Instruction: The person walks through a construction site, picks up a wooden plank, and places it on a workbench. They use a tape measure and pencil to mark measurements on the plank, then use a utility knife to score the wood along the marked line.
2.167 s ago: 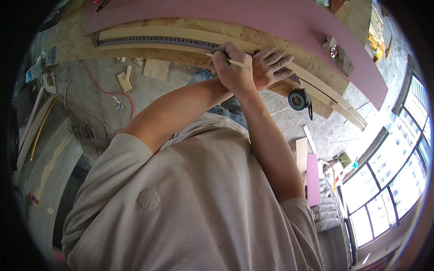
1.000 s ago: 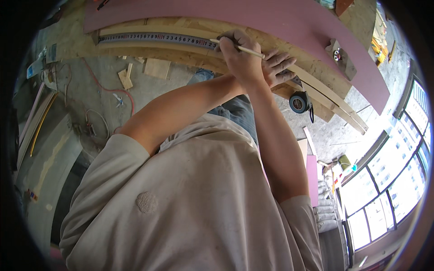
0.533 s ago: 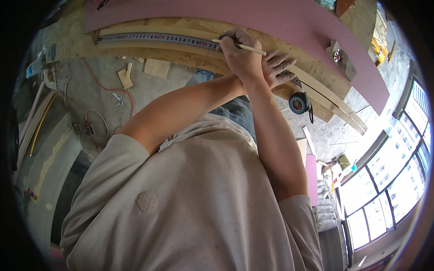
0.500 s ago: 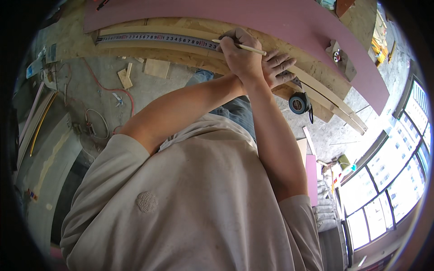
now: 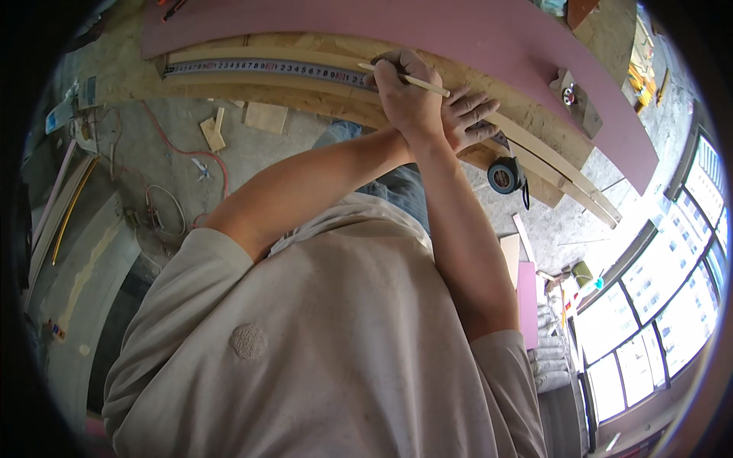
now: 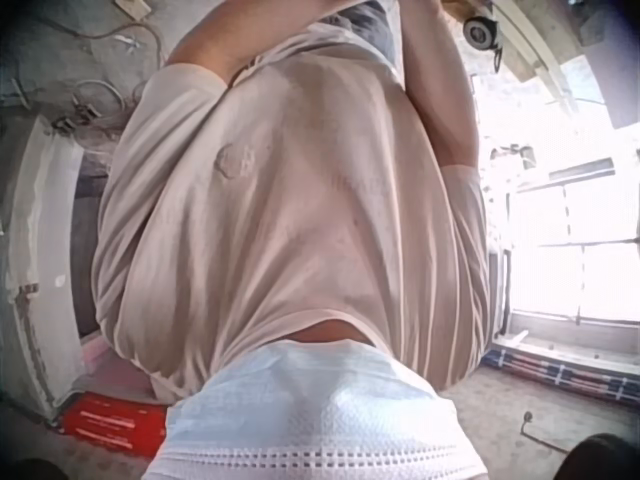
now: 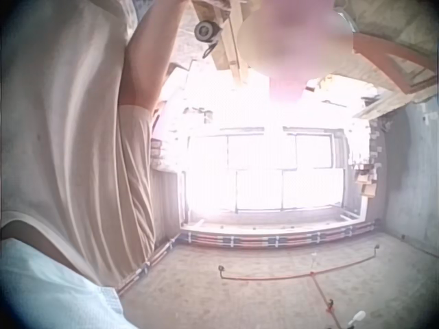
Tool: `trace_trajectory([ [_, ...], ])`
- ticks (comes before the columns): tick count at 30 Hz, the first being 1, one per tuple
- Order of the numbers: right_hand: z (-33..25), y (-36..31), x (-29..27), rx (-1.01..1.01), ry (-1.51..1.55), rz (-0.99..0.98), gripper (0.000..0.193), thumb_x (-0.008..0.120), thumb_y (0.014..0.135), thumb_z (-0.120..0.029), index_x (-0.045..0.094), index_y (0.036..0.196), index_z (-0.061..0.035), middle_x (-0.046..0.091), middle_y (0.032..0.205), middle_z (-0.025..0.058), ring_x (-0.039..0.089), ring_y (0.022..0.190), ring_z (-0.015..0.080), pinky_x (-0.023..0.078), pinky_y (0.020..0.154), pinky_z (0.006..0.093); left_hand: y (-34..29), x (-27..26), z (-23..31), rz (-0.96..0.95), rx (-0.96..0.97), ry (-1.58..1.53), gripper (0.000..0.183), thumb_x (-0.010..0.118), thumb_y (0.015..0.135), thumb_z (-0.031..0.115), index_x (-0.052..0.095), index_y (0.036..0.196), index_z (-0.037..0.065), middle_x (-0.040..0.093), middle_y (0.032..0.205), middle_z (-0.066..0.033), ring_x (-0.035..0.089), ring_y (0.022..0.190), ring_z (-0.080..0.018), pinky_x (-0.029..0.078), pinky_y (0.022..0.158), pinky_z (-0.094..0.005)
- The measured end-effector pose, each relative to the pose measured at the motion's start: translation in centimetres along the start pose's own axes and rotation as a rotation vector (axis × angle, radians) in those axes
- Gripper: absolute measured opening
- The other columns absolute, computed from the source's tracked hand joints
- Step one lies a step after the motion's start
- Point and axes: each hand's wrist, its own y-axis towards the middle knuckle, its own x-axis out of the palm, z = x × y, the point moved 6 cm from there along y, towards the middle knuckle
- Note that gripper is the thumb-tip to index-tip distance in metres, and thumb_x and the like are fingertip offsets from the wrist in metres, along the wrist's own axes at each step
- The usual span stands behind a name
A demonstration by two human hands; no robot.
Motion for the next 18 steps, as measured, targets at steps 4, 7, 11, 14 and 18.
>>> trace_trajectory([
  [4, -0.31, 0.10, 0.10, 0.016, -0.055, -0.038, 0.017, 0.053, 0.088, -0.010, 0.064, 0.090, 0.0024, 0.070, 0.074, 0.0079, 0.063, 0.066, 0.0093, 0.050, 0.062, 0.0232, -0.01, -0.24, -0.22, 0.002, 0.002, -0.003, 0.047, 0.050, 0.088, 0.033, 0.054, 0.133, 0.020, 0.041, 0.146, -0.0162, 0.042, 0.132, -0.0340, 0.031, 0.109, -0.0519],
  [7, -0.17, 0.06, 0.06, 0.021, 0.019, 0.005, 0.018, 0.053, 0.088, -0.010, 0.064, 0.090, 0.0025, 0.070, 0.074, 0.0078, 0.063, 0.066, 0.0093, 0.050, 0.062, 0.0233, 0.09, -0.61, -0.08, 0.022, 0.006, -0.016, 0.047, 0.050, 0.088, 0.033, 0.055, 0.133, 0.020, 0.041, 0.146, -0.0164, 0.042, 0.132, -0.0340, 0.031, 0.109, -0.0518],
  [11, -0.59, -0.13, -0.05, 0.028, -0.074, -0.040, 0.018, 0.052, 0.088, -0.011, 0.064, 0.090, 0.0019, 0.070, 0.074, 0.0075, 0.063, 0.066, 0.0097, 0.050, 0.063, 0.0233, 0.28, -1.09, 0.25, -0.032, 0.020, 0.015, 0.048, 0.050, 0.087, 0.035, 0.055, 0.133, 0.020, 0.040, 0.146, -0.0167, 0.042, 0.132, -0.0341, 0.031, 0.109, -0.0519],
  [14, 0.08, 0.10, 0.16, 0.045, 0.016, -0.002, 0.018, 0.052, 0.089, -0.011, 0.064, 0.090, 0.0021, 0.070, 0.074, 0.0075, 0.063, 0.066, 0.0100, 0.050, 0.064, 0.0236, 0.01, -0.41, -0.19, 0.020, 0.010, 0.004, 0.049, 0.050, 0.087, 0.036, 0.055, 0.133, 0.019, 0.040, 0.146, -0.0168, 0.042, 0.132, -0.0341, 0.030, 0.109, -0.0521],
  [18, -0.22, 0.04, 0.13, 0.030, 0.011, -0.015, 0.017, 0.052, 0.088, -0.010, 0.064, 0.089, 0.0026, 0.070, 0.075, 0.0079, 0.062, 0.066, 0.0102, 0.050, 0.063, 0.0236, 0.02, -0.62, -0.28, 0.005, 0.011, -0.009, 0.049, 0.050, 0.087, 0.035, 0.054, 0.134, 0.019, 0.040, 0.146, -0.0166, 0.042, 0.132, -0.0339, 0.030, 0.109, -0.0524],
])
